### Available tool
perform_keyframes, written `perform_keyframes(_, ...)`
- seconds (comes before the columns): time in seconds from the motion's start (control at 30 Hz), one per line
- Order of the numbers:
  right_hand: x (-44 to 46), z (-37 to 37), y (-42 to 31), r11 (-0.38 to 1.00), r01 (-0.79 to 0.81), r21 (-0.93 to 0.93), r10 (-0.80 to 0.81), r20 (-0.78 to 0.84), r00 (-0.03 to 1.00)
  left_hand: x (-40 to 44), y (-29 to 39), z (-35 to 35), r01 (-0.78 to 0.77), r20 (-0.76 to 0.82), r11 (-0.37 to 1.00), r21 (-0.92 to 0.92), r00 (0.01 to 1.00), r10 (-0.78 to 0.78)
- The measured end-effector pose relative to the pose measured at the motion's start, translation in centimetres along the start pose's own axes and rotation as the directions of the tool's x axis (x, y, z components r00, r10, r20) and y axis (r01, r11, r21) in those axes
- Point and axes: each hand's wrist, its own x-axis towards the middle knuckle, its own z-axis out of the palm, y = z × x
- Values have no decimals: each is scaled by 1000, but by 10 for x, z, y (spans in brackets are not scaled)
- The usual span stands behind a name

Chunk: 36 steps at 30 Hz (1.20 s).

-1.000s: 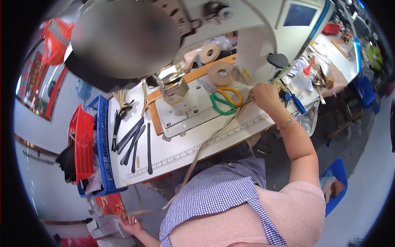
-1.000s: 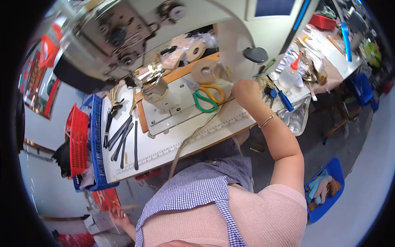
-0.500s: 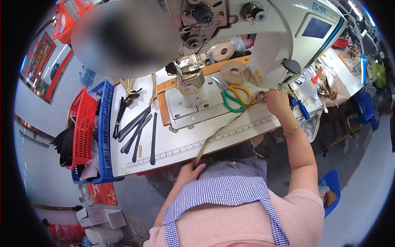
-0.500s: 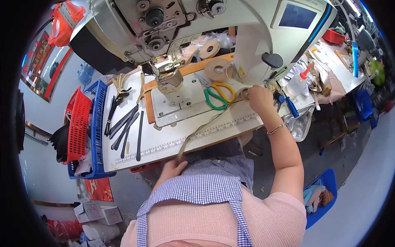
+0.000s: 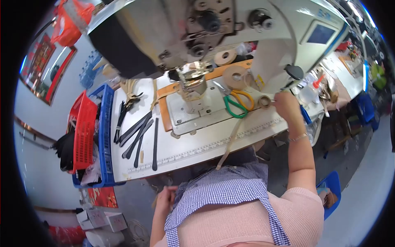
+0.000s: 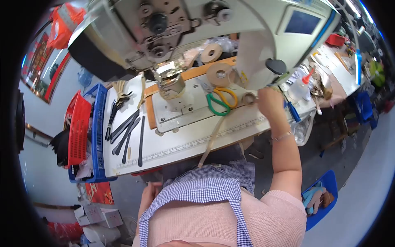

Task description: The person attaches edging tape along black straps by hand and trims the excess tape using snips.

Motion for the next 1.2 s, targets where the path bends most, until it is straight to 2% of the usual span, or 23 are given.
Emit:
perform_keyframes(0.1, -32, -51, -19, 970, 50, 237, 1, -208, 978, 20, 53, 39, -387, 100, 922, 4, 918, 385)
perform_keyframes(0.13, -43, -58, -29, 944, 103, 314, -4, -302, 953, 25, 76, 54, -397, 120, 917, 44, 913, 390)
perform_keyframes(0.2, -65, -60, -61, 749, -59, 660, -18, 110, 994, 39, 117, 82, -502, 291, 865, -13, 825, 483)
perform_keyframes(0.23, -76, -19, -68, 454, -34, 891, -246, 162, 956, 48, 124, 99, -484, 346, 865, -133, 795, 498)
perform_keyframes(0.27, -87, -20, -87, 356, -242, 902, -406, 383, 830, 53, 134, 113, -462, 419, 871, -165, 767, 486)
perform_keyframes(0.3, -100, 3, -108, 11, -378, 926, -499, 333, 800, 57, 138, 123, -465, 541, 878, -113, 712, 447)
perform_keyframes(0.33, -103, 24, -115, -138, -505, 852, -553, 357, 753, 62, 142, 129, -471, 654, 880, -58, 648, 390)
perform_keyframes(0.37, -102, 43, -123, -332, -544, 770, -556, 306, 773, 63, 144, 133, -400, 701, 915, -43, 641, 314)
perform_keyframes(0.43, -99, 17, -133, -254, -560, 789, -525, 373, 765, 63, 145, 136, -255, 772, 967, 9, 616, 155)
perform_keyframes(0.47, -97, 8, -138, -219, -568, 793, -511, 403, 759, 64, 140, 138, -295, 765, 955, 36, 623, 164)
perform_keyframes(0.53, -97, 14, -148, -179, -439, 880, -464, 318, 827, 70, 112, 143, -367, 750, 925, 95, 638, 176)
perform_keyframes(0.57, -99, 4, -154, -149, -415, 897, -441, 316, 840, 81, 92, 141, -270, 786, 962, -51, 583, 205)
perform_keyframes(0.67, -101, -20, -167, -29, -396, 918, -522, 324, 789, 77, 97, 126, -475, 435, 762, -440, 630, 644)
perform_keyframes(0.7, -99, -19, -171, 49, -191, 980, -569, 185, 802, 77, 100, 110, -372, 482, 794, -481, 644, 594)
perform_keyframes(0.73, -99, -16, -174, 110, 30, 994, -628, 46, 777, 73, 114, 105, -504, 335, 683, -528, 616, 713)
perform_keyframes(0.77, -97, -12, -181, 43, 153, 987, -657, -87, 749, 66, 131, 94, -391, 298, 704, -593, 706, 643)
perform_keyframes(0.8, -96, -10, -184, 98, 136, 986, -685, -32, 728, 59, 145, 80, -271, 272, 702, -659, 784, 558)
perform_keyframes(0.87, -92, -5, -187, 208, 110, 972, -720, 76, 690, 58, 160, 58, -262, 80, 445, -857, 784, 616)
perform_keyframes(0.93, -94, 7, -182, 223, 175, 959, -781, 68, 620, 72, 170, 36, -365, -106, 330, -871, 794, 598)
perform_keyframes(1.0, -100, 20, -175, 231, 215, 949, -810, 65, 583, 90, 173, 15, -326, -111, 270, -906, 799, 591)
perform_keyframes(1.13, -116, 37, -164, 420, 56, 906, -803, 342, 488, 118, 175, 17, -329, -142, 324, -887, 862, 487)
perform_keyframes(1.17, -117, 31, -161, 465, 103, 879, -811, 377, 448, 127, 172, 21, -361, -156, 355, -862, 856, 493)
perform_keyframes(1.2, -115, 32, -159, 389, 131, 912, -827, 282, 487, 131, 170, 25, -390, -166, 386, -836, 850, 500)
